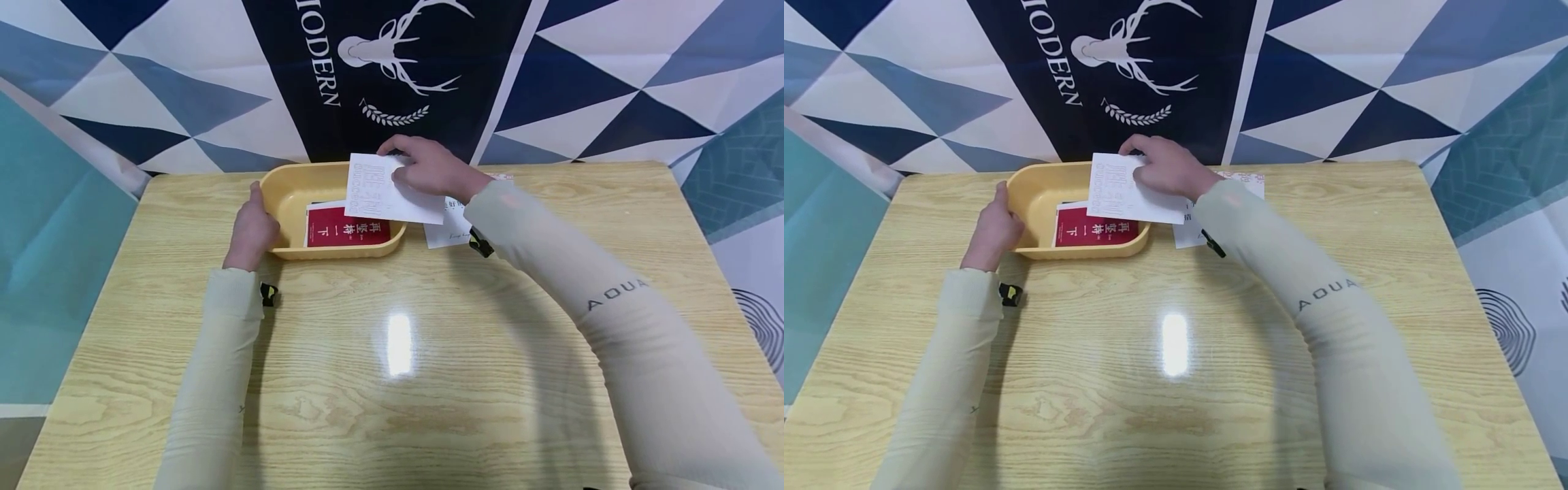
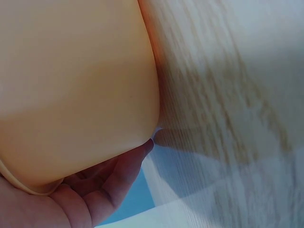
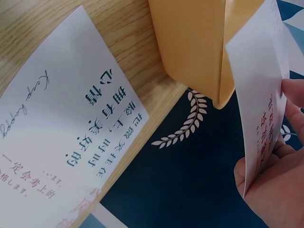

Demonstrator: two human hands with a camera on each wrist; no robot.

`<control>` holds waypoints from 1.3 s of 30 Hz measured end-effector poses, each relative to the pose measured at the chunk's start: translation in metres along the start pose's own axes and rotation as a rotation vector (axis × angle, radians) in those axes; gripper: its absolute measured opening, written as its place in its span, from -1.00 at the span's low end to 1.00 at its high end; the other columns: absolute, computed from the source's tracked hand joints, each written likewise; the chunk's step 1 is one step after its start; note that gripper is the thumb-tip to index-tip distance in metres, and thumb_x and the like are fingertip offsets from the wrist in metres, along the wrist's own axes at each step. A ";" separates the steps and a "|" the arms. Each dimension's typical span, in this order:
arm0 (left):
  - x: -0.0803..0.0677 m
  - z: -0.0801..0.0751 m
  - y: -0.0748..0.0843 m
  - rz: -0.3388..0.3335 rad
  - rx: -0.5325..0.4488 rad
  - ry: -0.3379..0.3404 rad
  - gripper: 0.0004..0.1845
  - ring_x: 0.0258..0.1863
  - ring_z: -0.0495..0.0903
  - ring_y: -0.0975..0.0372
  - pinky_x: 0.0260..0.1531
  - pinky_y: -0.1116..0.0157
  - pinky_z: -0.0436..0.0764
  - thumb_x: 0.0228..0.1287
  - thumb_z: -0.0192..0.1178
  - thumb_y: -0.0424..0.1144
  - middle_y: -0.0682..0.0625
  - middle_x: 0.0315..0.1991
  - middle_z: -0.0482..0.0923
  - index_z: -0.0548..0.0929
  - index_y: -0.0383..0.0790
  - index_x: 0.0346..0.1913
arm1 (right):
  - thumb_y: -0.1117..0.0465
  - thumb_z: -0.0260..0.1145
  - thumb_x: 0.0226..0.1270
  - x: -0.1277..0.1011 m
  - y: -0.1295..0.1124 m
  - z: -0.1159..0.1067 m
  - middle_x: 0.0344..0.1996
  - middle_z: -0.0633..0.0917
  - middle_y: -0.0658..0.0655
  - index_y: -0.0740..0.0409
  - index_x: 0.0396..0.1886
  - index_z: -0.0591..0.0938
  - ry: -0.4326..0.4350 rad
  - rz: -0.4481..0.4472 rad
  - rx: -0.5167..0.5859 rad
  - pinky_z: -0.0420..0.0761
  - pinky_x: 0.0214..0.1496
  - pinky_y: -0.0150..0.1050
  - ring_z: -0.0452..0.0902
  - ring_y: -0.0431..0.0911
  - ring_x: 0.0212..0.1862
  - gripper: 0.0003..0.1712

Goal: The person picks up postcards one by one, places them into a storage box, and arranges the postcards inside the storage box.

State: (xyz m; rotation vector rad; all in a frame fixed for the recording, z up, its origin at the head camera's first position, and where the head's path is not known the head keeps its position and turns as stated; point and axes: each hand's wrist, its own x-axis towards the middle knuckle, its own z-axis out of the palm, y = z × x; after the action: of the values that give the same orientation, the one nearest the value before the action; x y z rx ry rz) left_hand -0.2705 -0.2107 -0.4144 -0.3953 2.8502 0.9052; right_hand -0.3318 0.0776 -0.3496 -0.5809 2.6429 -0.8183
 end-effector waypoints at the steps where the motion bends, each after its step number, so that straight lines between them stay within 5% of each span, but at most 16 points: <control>1: 0.000 0.000 0.000 -0.003 -0.002 -0.002 -0.19 0.10 0.36 -0.10 0.17 0.02 0.39 0.18 -0.26 -0.54 -0.46 0.27 0.23 -0.33 -0.29 0.47 | 0.19 0.03 0.30 0.001 -0.001 0.001 0.32 0.34 0.02 -0.17 0.23 0.40 0.000 -0.002 0.000 0.19 0.36 -0.08 0.18 -0.05 0.25 -0.51; 19: 0.003 0.000 0.000 -0.011 -0.012 -0.001 -0.18 0.10 0.35 -0.09 0.16 0.03 0.40 0.17 -0.25 -0.56 -0.44 0.29 0.22 -0.31 -0.27 0.48 | 0.21 0.01 0.27 0.022 -0.024 0.017 0.26 0.41 0.03 -0.14 0.21 0.43 -0.008 -0.095 -0.062 0.22 0.32 -0.19 0.26 -0.08 0.16 -0.52; 39: 0.002 0.000 -0.002 0.026 0.019 0.024 -0.20 0.06 0.39 -0.11 0.14 0.00 0.40 0.15 -0.27 -0.55 -0.50 0.20 0.29 -0.29 -0.33 0.47 | 0.18 0.04 0.30 0.035 -0.039 0.036 0.26 0.40 0.04 -0.20 0.22 0.41 -0.054 -0.076 -0.051 0.22 0.33 -0.18 0.26 -0.09 0.17 -0.51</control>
State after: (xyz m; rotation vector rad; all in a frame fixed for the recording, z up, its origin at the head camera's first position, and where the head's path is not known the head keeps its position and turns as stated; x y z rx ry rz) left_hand -0.2714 -0.2131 -0.4159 -0.3709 2.8902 0.8836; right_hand -0.3362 0.0155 -0.3611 -0.7101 2.6134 -0.7480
